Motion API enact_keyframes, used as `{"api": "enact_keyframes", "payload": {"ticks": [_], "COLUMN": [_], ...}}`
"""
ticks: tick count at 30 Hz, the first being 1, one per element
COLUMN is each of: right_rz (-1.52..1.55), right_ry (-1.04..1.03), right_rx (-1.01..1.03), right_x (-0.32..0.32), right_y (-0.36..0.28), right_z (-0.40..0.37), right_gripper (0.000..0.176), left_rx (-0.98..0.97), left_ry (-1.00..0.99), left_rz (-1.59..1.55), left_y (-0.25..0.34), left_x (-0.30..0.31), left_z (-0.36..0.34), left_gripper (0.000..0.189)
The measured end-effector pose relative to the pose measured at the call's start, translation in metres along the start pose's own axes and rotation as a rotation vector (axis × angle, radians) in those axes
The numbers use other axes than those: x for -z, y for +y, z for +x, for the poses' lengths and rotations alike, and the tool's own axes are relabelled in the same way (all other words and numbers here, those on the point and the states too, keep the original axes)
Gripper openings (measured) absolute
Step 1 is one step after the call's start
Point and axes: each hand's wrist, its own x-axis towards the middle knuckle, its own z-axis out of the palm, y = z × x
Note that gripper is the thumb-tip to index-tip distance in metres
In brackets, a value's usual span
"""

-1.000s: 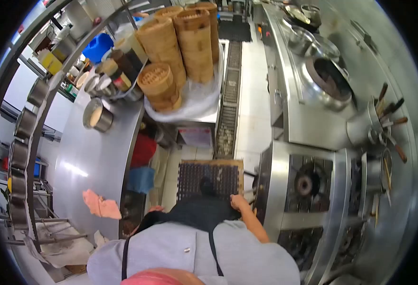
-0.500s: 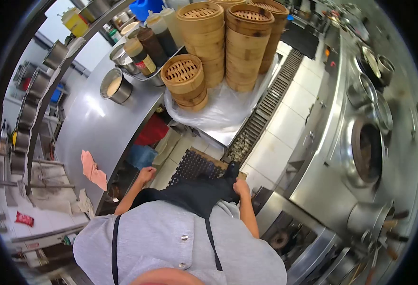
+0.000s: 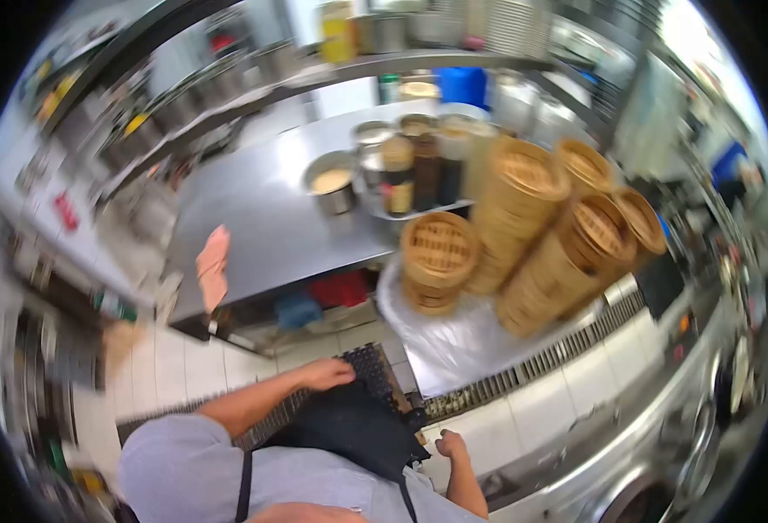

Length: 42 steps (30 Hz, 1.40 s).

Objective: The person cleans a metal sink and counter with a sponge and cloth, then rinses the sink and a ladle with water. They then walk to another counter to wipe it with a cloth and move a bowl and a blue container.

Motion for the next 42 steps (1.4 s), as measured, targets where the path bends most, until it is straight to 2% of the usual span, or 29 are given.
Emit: {"api": "enact_keyframes", "payload": {"ticks": [1, 2, 3, 4, 5, 6, 7, 9, 10, 12, 14, 16, 17, 19, 21, 22, 23, 25, 26, 27, 29, 31, 32, 34, 36, 37, 40, 41, 42], "right_rz": [-0.016, -0.060, -0.096, -0.152, -0.184, -0.206, -0.223, -0.267, -0.290, -0.335, -0.400, -0.436, -0.439, -0.425, -0.405, -0.370, -0.308, -0.140, -0.020, -0.038, 0.029, 0.160, 0.199, 0.227, 0.222, 0.219, 0.178, 0.165, 0.087], "right_ry": [-0.050, -0.092, -0.138, -0.172, -0.196, -0.224, -0.244, -0.284, -0.305, -0.321, -0.339, -0.341, -0.337, -0.336, -0.347, -0.353, -0.066, -0.152, -0.167, -0.069, -0.012, 0.172, 0.196, 0.239, 0.104, 0.112, 0.179, 0.180, 0.123], "right_rx": [0.017, 0.094, 0.157, 0.212, 0.252, 0.289, 0.321, 0.362, 0.384, 0.428, 0.430, 0.384, 0.376, 0.355, 0.320, 0.292, 0.452, 0.259, 0.035, -0.005, 0.119, -0.032, 0.026, 0.096, 0.223, 0.229, 0.142, 0.145, 0.064], "right_x": [0.016, 0.023, 0.024, 0.030, 0.036, 0.040, 0.044, 0.052, 0.055, 0.064, 0.076, 0.096, 0.101, 0.099, 0.092, 0.085, 0.055, 0.018, 0.018, -0.013, -0.032, -0.030, -0.065, -0.098, -0.123, -0.138, -0.192, -0.202, -0.215], "right_y": [-0.015, -0.022, -0.026, -0.039, -0.051, -0.062, -0.075, -0.086, -0.090, -0.090, -0.089, -0.098, -0.110, -0.135, -0.161, -0.180, -0.164, -0.179, -0.230, -0.244, -0.322, -0.430, -0.457, -0.506, -0.555, -0.565, -0.583, -0.578, -0.574], "right_z": [-0.002, 0.012, 0.022, 0.029, 0.034, 0.039, 0.044, 0.045, 0.043, 0.044, 0.039, 0.022, 0.021, 0.016, 0.028, 0.035, 0.050, 0.084, 0.064, 0.079, 0.064, 0.017, 0.022, 0.019, -0.004, -0.008, -0.022, -0.021, -0.019], "right_gripper": [0.048, 0.048, 0.049, 0.049, 0.049, 0.048, 0.047, 0.046, 0.046, 0.045, 0.044, 0.043, 0.043, 0.042, 0.041, 0.041, 0.040, 0.039, 0.044, 0.037, 0.035, 0.038, 0.040, 0.043, 0.047, 0.047, 0.044, 0.044, 0.042], "left_rx": [-0.143, -0.117, -0.191, -0.225, -0.228, -0.350, -0.354, -0.610, -0.637, -0.803, -0.768, -0.631, -0.612, -0.496, -0.412, -0.469, -0.586, -0.906, -0.533, -0.389, -0.444, -0.468, -0.448, -0.478, -0.501, -0.526, -0.499, -0.462, -0.447], "left_ry": [0.028, -0.068, -0.039, -0.027, -0.066, -0.007, -0.087, -0.422, -0.405, -0.689, -0.947, -0.887, -0.699, -0.929, -1.045, -1.154, -1.061, -0.832, -1.138, -1.216, -1.296, -1.382, -1.481, -1.462, -1.439, -1.340, -1.135, -1.024, -0.983], "left_rz": [-0.078, 0.034, 0.017, -0.007, -0.134, -0.345, -0.509, -0.655, -0.677, -0.741, -0.760, -0.430, -0.153, -0.326, -0.411, -0.448, -0.433, -0.495, -0.531, -0.626, -0.587, -0.459, -0.479, -0.410, -0.323, -0.377, -0.445, -0.462, -0.523], "left_y": [0.029, 0.044, 0.062, 0.105, 0.131, 0.139, 0.153, 0.164, 0.156, 0.146, 0.172, 0.181, 0.166, 0.154, 0.136, 0.119, 0.096, 0.004, 0.020, 0.015, -0.023, -0.040, -0.053, -0.065, -0.084, -0.097, -0.137, -0.150, -0.172], "left_x": [0.013, 0.018, 0.014, 0.024, 0.020, -0.005, -0.023, -0.049, -0.056, -0.052, -0.020, 0.006, 0.005, 0.010, 0.045, 0.049, 0.061, 0.019, 0.070, 0.096, 0.114, 0.127, 0.126, 0.144, 0.159, 0.164, 0.197, 0.209, 0.213], "left_z": [0.011, 0.022, 0.032, 0.025, 0.026, 0.030, 0.028, 0.026, 0.026, 0.033, 0.027, 0.015, 0.018, 0.012, -0.016, -0.017, -0.032, -0.043, -0.073, -0.101, -0.135, -0.165, -0.178, -0.219, -0.259, -0.276, -0.341, -0.358, -0.373], "left_gripper": [0.030, 0.029, 0.029, 0.030, 0.031, 0.034, 0.037, 0.030, 0.030, 0.040, 0.051, 0.062, 0.067, 0.078, 0.077, 0.067, 0.057, 0.057, 0.050, 0.049, 0.047, 0.047, 0.045, 0.044, 0.043, 0.041, 0.038, 0.037, 0.036]}}
